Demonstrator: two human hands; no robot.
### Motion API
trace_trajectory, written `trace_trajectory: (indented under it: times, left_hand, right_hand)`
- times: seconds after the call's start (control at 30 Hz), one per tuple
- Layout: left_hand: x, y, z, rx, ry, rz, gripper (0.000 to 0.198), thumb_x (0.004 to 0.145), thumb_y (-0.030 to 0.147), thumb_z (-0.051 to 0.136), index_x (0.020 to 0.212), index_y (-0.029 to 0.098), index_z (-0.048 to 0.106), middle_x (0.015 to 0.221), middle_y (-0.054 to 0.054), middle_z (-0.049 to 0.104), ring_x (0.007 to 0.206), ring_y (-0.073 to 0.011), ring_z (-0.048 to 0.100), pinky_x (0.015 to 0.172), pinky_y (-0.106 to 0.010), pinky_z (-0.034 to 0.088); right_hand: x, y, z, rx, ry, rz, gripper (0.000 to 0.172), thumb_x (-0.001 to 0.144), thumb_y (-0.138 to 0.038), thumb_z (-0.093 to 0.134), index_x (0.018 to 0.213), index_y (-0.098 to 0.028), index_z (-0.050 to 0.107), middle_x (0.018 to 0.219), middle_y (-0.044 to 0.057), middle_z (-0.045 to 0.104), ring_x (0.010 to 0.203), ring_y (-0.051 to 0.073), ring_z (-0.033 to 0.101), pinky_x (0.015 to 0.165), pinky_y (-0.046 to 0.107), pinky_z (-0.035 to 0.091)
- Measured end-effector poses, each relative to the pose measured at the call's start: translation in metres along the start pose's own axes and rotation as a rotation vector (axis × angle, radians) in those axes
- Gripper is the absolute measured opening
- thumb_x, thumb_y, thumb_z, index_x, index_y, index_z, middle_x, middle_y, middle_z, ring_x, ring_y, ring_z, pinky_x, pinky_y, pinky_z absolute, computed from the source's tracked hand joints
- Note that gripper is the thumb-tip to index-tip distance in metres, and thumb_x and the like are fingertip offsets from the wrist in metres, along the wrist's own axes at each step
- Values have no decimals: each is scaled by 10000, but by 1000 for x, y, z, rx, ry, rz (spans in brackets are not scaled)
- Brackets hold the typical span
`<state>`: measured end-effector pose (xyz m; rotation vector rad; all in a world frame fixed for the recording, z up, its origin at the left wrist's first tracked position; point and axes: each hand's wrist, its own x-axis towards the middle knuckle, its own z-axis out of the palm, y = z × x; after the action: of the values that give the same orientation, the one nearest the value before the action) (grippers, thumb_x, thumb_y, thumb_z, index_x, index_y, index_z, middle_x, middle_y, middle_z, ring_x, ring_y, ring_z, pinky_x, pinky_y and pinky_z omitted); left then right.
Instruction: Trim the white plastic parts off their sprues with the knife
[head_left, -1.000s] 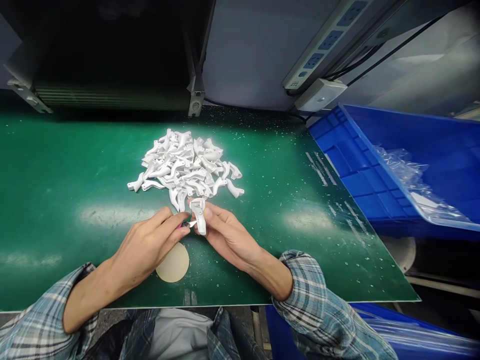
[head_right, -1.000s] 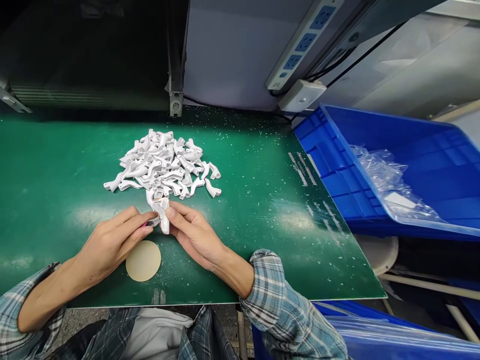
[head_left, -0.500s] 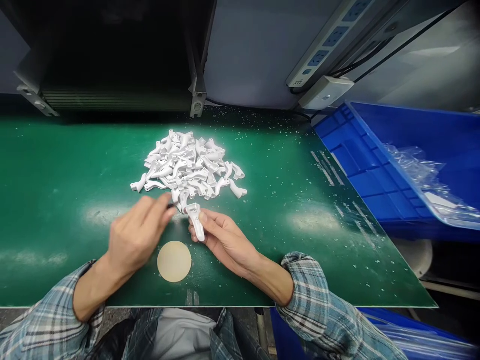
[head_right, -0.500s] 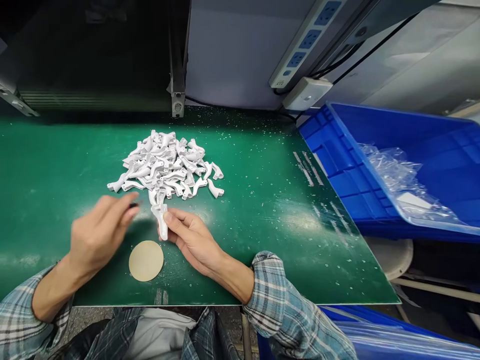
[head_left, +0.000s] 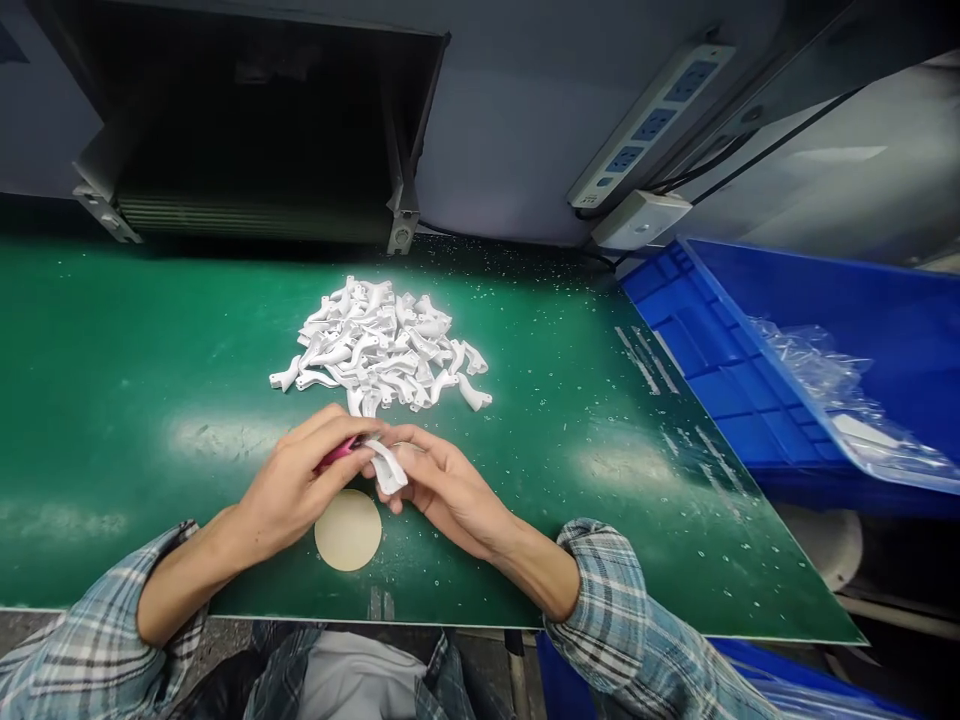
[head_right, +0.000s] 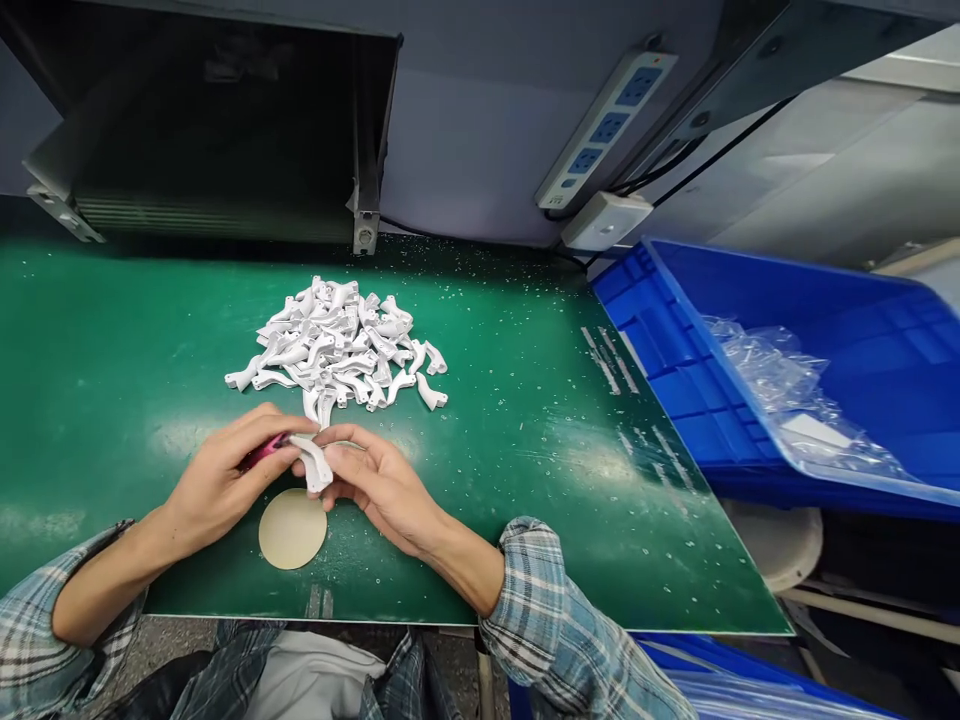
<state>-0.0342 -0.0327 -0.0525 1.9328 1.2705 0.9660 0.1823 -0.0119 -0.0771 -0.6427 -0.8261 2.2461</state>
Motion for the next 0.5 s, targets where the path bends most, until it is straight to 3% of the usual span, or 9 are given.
trace_trajectory:
  times: [0.07, 0.13, 0.23, 0.33, 0.5]
  left_hand:
    - [-1, -1, -3, 94, 42, 61, 320, 1086, 279, 454, 1372, 263, 598, 919, -11, 608, 783, -133, 577, 718, -251, 460]
    - [-2, -1, -5, 158, 61, 18, 334, 1101, 305, 404, 1397, 244, 545, 849, 10, 593, 698, -128, 546, 658, -243, 442]
    - [-4, -1, -3, 228, -38, -65, 224, 1103, 330, 368, 1179, 222, 549, 731, 47, 575, 561, -119, 498, 547, -232, 388]
    - [-5, -2, 1, 385, -56, 9, 227, 1103, 308, 336, 1014, 224, 528, 758, 32, 626, 578, -129, 544, 564, -247, 388]
    - [-6, -2, 5, 518, 1, 106, 386, 1053, 574, 436, 1074, 205, 544, 839, -7, 700, 669, -163, 659, 581, -265, 416]
  right_hand:
    - [0, 0, 0, 43, -2, 30, 285, 952, -340, 751, 1177, -170, 709, 1022, 83, 779, 805, 120, 721, 699, 205, 562]
    - [1, -1, 0, 87, 12, 46, 335, 937, -346, 771, 1213, -164, 713, 1055, 78, 775, 832, 122, 734, 741, 208, 581]
    - [1, -1, 0, 134, 39, 43, 341, 926, -343, 785, 1213, -169, 725, 1036, 57, 771, 843, 127, 745, 791, 226, 603]
    - [1, -1, 0, 163, 51, 49, 335, 918, -339, 795, 1204, -177, 729, 989, 45, 769, 869, 138, 747, 830, 254, 613]
    - [0, -2, 3, 182, 85, 69, 346, 895, -334, 822, 1189, -172, 735, 965, 35, 754, 868, 122, 714, 861, 264, 607]
